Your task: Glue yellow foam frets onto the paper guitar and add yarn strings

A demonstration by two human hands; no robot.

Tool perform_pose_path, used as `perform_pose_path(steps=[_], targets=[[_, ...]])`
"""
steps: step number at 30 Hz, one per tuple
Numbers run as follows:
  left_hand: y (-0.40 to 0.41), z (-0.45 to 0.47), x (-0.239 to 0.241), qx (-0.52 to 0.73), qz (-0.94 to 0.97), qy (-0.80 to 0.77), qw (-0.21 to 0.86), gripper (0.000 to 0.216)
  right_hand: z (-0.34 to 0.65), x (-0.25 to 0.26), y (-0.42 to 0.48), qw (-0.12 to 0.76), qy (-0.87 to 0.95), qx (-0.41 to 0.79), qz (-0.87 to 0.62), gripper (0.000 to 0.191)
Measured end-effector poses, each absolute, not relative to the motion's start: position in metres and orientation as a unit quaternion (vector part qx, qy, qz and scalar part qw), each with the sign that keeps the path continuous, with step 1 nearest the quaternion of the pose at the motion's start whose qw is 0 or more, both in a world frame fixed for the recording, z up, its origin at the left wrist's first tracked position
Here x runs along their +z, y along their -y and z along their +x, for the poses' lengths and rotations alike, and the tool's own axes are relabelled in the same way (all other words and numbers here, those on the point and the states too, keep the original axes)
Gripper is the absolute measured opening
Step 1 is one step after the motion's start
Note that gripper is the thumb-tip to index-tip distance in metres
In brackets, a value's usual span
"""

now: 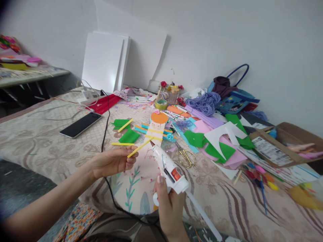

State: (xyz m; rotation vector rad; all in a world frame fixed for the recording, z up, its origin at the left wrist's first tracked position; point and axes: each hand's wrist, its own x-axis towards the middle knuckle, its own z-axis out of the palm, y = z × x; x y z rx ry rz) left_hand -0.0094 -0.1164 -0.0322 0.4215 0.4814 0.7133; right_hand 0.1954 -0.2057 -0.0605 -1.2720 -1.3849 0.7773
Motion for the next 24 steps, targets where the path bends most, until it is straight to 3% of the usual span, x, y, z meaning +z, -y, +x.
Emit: perform_pose_path(steps=[24], targets=[[0.1117,-0.0047,-0.0253,0.351,0.176,-0.232,0.890,0.011,0.1869,-0.0635,0.2138,0.508,0.582,0.371,-0.516,0.039]])
